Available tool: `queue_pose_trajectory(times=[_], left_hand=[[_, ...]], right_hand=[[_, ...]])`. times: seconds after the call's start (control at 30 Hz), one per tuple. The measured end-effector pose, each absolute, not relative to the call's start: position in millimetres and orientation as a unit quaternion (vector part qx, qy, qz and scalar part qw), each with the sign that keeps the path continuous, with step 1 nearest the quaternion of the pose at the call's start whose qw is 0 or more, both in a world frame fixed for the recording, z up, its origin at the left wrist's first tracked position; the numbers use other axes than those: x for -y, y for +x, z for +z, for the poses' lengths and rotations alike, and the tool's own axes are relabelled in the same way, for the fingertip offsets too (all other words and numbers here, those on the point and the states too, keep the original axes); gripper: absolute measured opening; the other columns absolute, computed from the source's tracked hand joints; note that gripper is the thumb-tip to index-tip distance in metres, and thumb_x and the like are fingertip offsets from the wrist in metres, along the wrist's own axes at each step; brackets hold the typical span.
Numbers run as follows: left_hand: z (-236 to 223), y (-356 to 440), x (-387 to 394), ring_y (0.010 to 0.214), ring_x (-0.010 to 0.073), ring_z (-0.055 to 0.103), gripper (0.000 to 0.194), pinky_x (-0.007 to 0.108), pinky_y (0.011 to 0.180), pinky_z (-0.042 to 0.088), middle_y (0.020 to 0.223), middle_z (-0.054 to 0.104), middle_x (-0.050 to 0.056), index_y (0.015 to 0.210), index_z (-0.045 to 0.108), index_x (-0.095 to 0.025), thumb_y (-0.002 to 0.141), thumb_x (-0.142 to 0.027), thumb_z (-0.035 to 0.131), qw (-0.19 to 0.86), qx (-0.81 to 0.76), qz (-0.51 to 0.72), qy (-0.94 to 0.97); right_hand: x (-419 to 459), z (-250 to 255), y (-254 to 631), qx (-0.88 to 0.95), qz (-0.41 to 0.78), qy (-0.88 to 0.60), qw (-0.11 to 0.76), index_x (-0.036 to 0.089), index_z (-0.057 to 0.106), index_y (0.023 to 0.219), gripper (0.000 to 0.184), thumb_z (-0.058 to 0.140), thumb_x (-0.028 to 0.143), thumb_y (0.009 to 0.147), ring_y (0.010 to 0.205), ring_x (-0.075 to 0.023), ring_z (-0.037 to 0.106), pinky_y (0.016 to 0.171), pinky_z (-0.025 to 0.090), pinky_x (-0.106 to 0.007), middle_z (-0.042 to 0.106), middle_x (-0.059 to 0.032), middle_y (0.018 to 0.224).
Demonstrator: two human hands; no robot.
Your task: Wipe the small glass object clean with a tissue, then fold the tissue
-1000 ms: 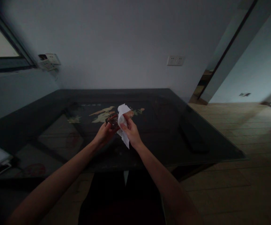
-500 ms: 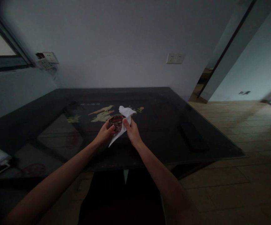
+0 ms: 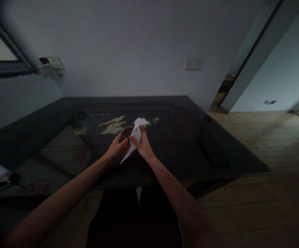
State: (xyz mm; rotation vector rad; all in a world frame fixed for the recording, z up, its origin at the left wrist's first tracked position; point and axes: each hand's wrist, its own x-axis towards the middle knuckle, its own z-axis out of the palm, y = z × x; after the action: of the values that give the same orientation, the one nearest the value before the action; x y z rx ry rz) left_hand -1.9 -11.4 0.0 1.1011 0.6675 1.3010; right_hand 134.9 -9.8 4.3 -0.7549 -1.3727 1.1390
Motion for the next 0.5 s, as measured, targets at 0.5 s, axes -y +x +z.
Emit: queue_pose_trajectory(times=[0.5], left_hand=[[2.6, -6.3, 13.2, 0.122, 0.0303, 0.051, 0.079, 0.041, 0.103, 0.041, 0.138, 0.049, 0.013, 0.132, 0.048, -0.021, 0.061, -0.031, 0.081, 0.589, -0.223, 0.529, 0.568]], right_hand=[[2.3, -6.4, 138.7, 0.465, 0.606, -0.275, 0.583, 0.021, 0.060, 0.114, 0.060, 0.049, 0.069, 0.078, 0.118, -0.0250, 0.056, 0.106, 0.038, -0.046, 0.065, -0.0077, 0.120]])
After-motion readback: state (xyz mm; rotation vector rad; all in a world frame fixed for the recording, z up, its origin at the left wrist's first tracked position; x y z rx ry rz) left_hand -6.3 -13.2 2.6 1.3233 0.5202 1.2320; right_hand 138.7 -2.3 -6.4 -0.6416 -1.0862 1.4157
